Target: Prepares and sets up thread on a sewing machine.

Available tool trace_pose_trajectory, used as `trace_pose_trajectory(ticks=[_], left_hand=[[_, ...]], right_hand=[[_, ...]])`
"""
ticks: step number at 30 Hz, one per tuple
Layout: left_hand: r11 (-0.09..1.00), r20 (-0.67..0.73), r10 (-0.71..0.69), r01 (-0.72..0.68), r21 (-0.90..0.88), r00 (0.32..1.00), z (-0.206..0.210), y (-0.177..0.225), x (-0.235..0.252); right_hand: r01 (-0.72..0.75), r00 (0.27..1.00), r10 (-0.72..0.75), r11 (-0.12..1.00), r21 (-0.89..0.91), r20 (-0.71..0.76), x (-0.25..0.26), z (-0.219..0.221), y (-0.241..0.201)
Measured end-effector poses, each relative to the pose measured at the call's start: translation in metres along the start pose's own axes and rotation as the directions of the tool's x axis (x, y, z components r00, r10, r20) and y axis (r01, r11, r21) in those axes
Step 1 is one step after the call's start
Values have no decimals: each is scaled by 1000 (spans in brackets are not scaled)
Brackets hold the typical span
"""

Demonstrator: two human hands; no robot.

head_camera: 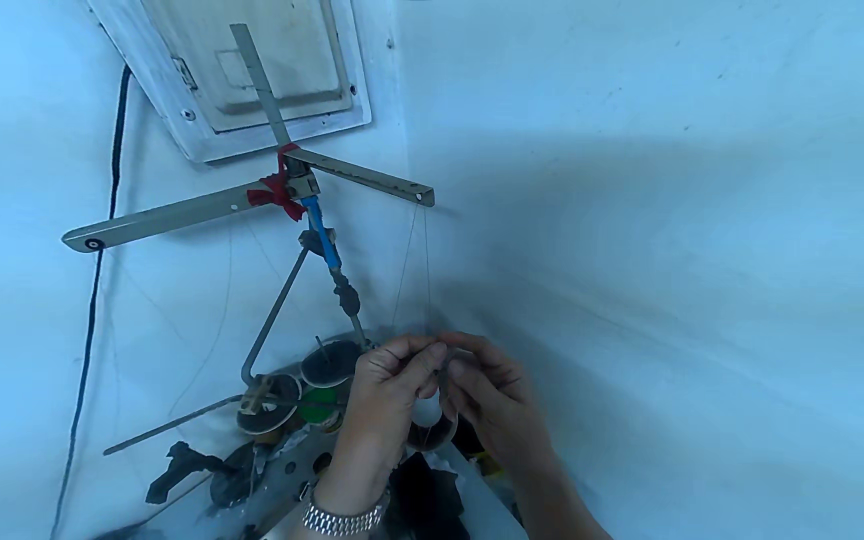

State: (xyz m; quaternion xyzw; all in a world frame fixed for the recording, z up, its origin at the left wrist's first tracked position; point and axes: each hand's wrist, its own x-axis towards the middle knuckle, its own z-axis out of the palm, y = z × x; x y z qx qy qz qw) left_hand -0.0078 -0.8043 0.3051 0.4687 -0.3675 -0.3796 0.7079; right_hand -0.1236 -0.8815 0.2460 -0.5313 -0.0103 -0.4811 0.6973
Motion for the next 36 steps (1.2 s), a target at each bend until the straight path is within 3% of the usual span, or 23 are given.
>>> trace_pose_trajectory(ticks=[4,11,18,30,36], left_hand=[[1000,9,23,-23,-1,1000,0,-1,0],[944,85,235,-248,217,968,-5,-5,-2],[905,88,305,-317,284,948,-9,-6,-1],[888,80,367,-375,264,927,-15,-8,3],[908,95,381,-392,149,920,-19,-14,5]], right_hand=[[1,1000,-1,1000,-7,-1,-1,1,0],[-64,994,55,995,-83,-98,-12,4,3],[4,998,-16,984,-177,-67,-20,-1,12],[6,999,-19,949,-316,-38,-31,-9,19],[11,999,-22,934,-356,-25,-34,-14,21]])
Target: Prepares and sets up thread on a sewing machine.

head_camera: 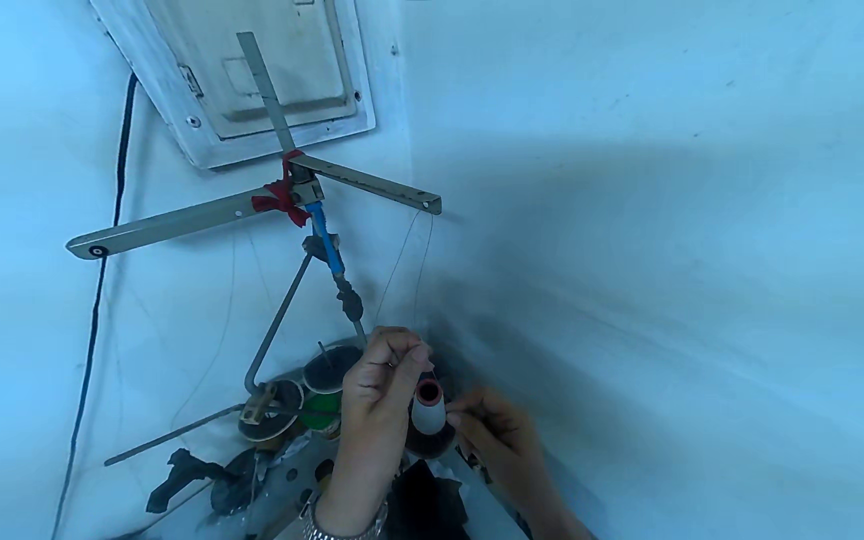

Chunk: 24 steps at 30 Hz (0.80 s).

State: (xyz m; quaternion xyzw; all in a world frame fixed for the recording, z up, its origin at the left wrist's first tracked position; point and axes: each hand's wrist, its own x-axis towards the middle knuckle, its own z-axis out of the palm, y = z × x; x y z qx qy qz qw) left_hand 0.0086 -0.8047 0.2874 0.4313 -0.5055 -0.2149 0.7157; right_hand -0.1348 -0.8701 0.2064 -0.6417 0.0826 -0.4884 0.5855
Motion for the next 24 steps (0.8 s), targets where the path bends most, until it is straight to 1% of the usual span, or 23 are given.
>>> trace_pose_trajectory(ticks=[5,13,15,19,24], left_hand=[[999,-40,7,-8,-34,999,1,1,1],[998,-73,0,-4,-64,997,-2,4,3],[998,-82,-8,3,-62,997,-2,3,4],[999,-84,-12,8,-46,996,-2,3,2],[1000,-116,-4,3,-11,993,0,5,3]], right_hand=[[-12,1000,13,999,-48,25,-3,-2,4],[-27,999,29,998,-54,38,-4,-3,5],[-51,997,55,996,-78,49,-3,-4,4],[-137,982,155,978,-158,105,3,-9,1],[-155,972,189,964,-217,142,8,-10,-1]])
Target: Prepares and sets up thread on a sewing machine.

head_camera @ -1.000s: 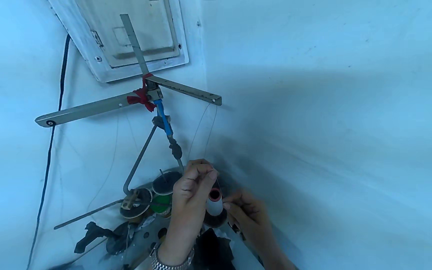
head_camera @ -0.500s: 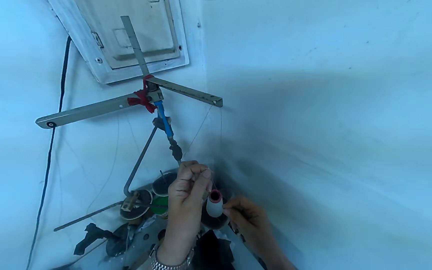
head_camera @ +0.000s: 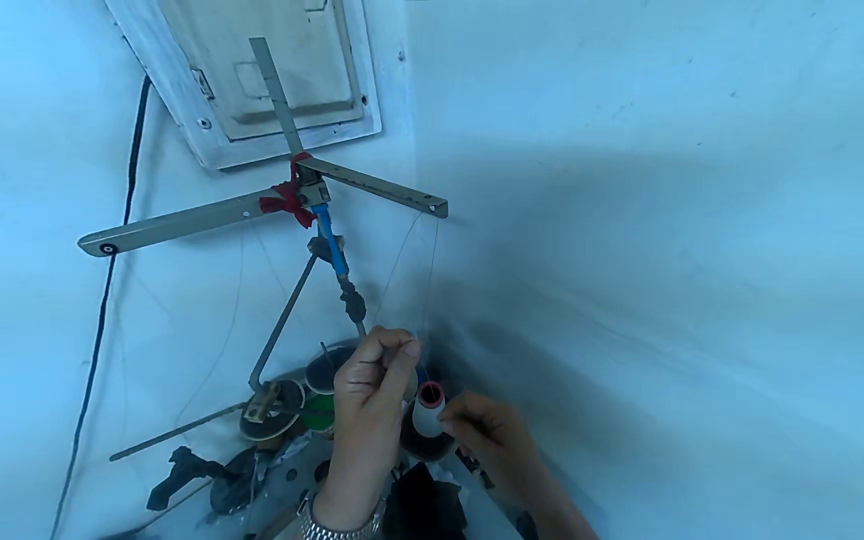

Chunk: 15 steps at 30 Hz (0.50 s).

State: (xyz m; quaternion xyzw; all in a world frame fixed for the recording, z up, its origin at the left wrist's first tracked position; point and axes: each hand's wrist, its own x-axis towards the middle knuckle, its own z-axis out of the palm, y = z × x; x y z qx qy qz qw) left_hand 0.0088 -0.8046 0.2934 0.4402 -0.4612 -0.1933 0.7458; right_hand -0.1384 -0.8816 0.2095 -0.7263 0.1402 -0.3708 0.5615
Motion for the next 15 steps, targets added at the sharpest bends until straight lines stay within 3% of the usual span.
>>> trace_pose_trajectory(ticks=[3,6,9,12,15], left_hand=[[998,17,31,-32,56,999,-1,0,0],[987,70,52,-62,151,996,-1,-2,-2],[966,143,99,-130,225,985,5,-6,-6],[954,176,153,-192,231,972,11,-13,-9],[951,152,164,-197,238,975,15,-15,-9]], right_hand=[[-30,1000,30,999,-28,-9,-1,-1,0],[2,990,-5,1000,-20,-144,1,-1,-4],[76,979,-31,973,218,-203,6,0,-20],[104,990,-34,839,535,-139,12,5,-27],[119,986,-28,805,581,-164,12,10,-26]])
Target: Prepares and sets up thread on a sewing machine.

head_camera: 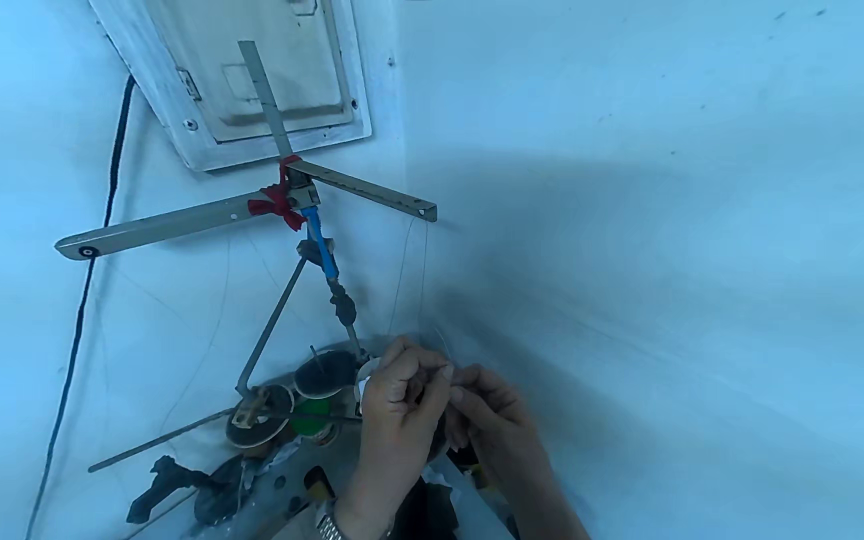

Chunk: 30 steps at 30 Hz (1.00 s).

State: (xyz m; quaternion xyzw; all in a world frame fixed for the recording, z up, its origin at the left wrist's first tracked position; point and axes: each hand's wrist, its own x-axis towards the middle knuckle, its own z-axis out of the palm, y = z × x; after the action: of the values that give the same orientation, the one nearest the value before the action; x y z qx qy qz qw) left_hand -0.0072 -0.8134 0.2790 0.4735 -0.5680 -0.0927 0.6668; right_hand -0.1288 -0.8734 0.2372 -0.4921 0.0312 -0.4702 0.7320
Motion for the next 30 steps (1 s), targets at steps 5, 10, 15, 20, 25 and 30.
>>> trace_pose_trajectory(ticks=[5,10,15,20,25,30], left_hand=[[946,-13,-59,61,318,998,3,-1,5],[792,451,-183,-141,594,873,-1,1,11],[997,678,-80,70,43,730,-6,1,12],[960,508,-104,220,-174,855,-16,-4,16],[966,286,-176,221,-135,942,-19,-7,12],[983,217,-142,164,-85,966,-17,-5,10]], right_hand=[[160,986,-164,845,-511,38,-19,-3,-3],[401,916,-238,486,-776,324,-30,-14,-45],[313,931,-338,538,-782,140,-5,-39,-44],[185,982,-175,787,-588,76,-3,-49,-30],[168,985,-156,810,-562,69,-7,-49,-23],[183,980,-196,779,-599,44,-4,-47,-24]])
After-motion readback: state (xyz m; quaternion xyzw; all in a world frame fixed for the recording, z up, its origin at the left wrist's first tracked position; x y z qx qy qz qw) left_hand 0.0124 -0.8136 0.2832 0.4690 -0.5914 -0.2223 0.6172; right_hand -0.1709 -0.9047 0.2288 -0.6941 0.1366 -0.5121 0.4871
